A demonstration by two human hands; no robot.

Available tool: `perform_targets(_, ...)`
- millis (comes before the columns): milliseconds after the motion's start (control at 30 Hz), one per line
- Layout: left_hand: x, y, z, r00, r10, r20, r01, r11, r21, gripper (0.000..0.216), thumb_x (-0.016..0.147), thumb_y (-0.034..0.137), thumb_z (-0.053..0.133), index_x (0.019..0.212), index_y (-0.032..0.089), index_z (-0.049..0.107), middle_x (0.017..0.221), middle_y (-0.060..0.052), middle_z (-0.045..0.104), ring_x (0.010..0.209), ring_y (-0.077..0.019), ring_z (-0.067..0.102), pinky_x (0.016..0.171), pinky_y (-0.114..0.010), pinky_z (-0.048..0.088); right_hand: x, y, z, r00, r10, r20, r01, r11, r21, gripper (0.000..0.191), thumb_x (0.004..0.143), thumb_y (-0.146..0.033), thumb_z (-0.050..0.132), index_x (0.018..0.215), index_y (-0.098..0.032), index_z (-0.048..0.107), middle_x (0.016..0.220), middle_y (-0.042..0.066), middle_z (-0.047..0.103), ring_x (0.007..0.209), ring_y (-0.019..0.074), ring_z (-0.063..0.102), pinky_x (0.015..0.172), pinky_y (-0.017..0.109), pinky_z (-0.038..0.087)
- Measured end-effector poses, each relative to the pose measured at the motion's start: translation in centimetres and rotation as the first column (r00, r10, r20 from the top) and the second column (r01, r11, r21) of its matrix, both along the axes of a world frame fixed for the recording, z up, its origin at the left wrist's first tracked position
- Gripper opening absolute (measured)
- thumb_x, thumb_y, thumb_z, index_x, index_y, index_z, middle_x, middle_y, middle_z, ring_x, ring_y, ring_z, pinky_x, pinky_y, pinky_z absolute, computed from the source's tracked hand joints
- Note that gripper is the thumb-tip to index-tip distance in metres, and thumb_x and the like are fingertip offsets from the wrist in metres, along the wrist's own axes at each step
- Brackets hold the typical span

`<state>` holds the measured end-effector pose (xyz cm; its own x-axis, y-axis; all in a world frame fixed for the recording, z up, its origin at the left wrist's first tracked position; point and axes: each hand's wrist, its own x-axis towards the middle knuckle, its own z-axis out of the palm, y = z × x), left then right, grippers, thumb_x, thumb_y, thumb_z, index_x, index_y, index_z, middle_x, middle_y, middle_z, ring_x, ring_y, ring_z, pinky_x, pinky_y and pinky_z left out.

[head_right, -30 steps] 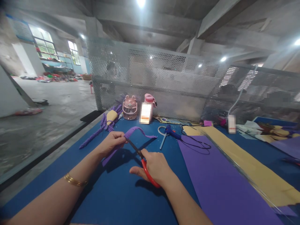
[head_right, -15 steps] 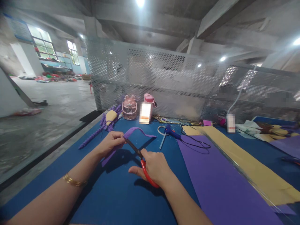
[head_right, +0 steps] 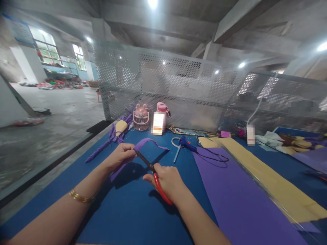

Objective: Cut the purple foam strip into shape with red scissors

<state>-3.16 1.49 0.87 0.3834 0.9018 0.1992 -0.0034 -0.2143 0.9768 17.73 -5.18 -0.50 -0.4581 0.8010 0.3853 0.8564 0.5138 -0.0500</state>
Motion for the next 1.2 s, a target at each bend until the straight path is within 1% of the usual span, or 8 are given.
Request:
perform_targets(267,0.07,-0.16,0.05,1.0,-0.007,0.017,0.007,1.0,-0.009,0.018,0.066,0.029,0.061,0.057,0.014,0.057,0.041,0.006,0.045,0.039,-0.0046,0.029,0.042,-0.021,0.015,-0.17,-0.01,0.0,1.0,-0.012,0.026,0.012,1.0,-0.01,0.071,0.089,-0.066,0.003,0.079,-0.018,0.054,0.061,0.007,0.066,0.053,0.0202,0.064,0.046,0.027,0.018)
perform_targets(400,0.18,-0.11,0.01,1.0,-0.007,0.021,0.008,1.0,-0.007,0.019,0.066,0.03,0.06,0.057,0.013,0.056,0.041,0.006,0.043,0.04,-0.0046,0.029,0.043,-0.021,0.016,-0.38,-0.15,0.09,0.999,-0.026,0.027,0.027,0.999,-0.025,0.058,0.091,-0.064,0.018,0.082,-0.018,0.053,0.062,0.004,0.066,0.055,0.0198,0.064,0.046,0.026,0.018)
perform_targets(467,0.2,-0.07,-0.04,1.0,-0.008,0.009,0.009,1.0,-0.001,0.02,0.066,0.031,0.061,0.057,0.013,0.056,0.041,0.006,0.043,0.04,-0.0046,0.029,0.043,-0.02,0.016,-0.47,-0.31,0.2,0.999,-0.041,0.031,0.042,0.999,-0.03,0.053,0.087,-0.066,0.03,0.085,-0.018,0.053,0.063,0.003,0.066,0.055,0.0204,0.064,0.046,0.025,0.018)
perform_targets(633,0.27,-0.1,-0.05,1.0,-0.018,-0.014,0.018,1.0,-0.008,0.02,0.066,0.031,0.06,0.058,0.013,0.057,0.041,0.007,0.041,0.039,-0.0044,0.029,0.043,-0.02,0.015,-0.44,-0.55,0.31,0.999,-0.034,0.028,0.036,0.998,-0.044,0.058,0.076,-0.075,0.041,0.083,-0.019,0.051,0.061,0.001,0.065,0.056,0.0216,0.064,0.047,0.025,0.019)
perform_targets(733,0.37,-0.21,0.06,1.0,-0.021,-0.01,0.02,1.0,-0.013,0.02,0.065,0.031,0.06,0.057,0.013,0.056,0.04,0.007,0.041,0.04,-0.0044,0.029,0.043,-0.02,0.015,-0.42,-0.4,0.16,0.999,-0.023,0.031,0.024,0.999,-0.045,0.059,0.08,-0.074,0.034,0.087,-0.018,0.053,0.062,0.003,0.065,0.057,0.0223,0.065,0.047,0.025,0.019)
perform_targets(833,0.4,-0.25,0.14,1.0,-0.024,-0.01,0.024,0.999,-0.024,0.019,0.064,0.03,0.06,0.057,0.013,0.056,0.041,0.007,0.042,0.04,-0.0045,0.029,0.043,-0.02,0.016,-0.4,-0.18,-0.03,0.999,-0.021,0.044,0.024,0.998,-0.054,0.065,0.088,-0.069,0.015,0.087,-0.017,0.055,0.061,0.005,0.066,0.056,0.0223,0.065,0.047,0.026,0.02)
perform_targets(933,0.37,-0.22,0.16,1.0,-0.031,0.0,0.031,0.999,-0.037,0.018,0.064,0.03,0.059,0.057,0.013,0.056,0.04,0.007,0.042,0.04,-0.0045,0.029,0.043,-0.02,0.016,-0.4,-0.07,-0.11,0.999,-0.024,0.038,0.026,0.998,-0.049,0.075,0.087,-0.067,0.0,0.083,-0.017,0.056,0.061,0.006,0.066,0.056,0.0227,0.065,0.046,0.026,0.02)
perform_targets(1200,0.5,-0.21,0.1,1.0,-0.024,0.011,0.024,0.998,-0.052,0.017,0.062,0.029,0.059,0.055,0.014,0.055,0.041,0.007,0.043,0.04,-0.0047,0.03,0.043,-0.021,0.017,-0.6,-0.07,-0.37,0.999,-0.027,0.031,0.028,0.999,-0.022,0.078,0.088,-0.065,-0.004,0.083,-0.017,0.056,0.06,0.007,0.066,0.055,0.022,0.065,0.046,0.026,0.021)
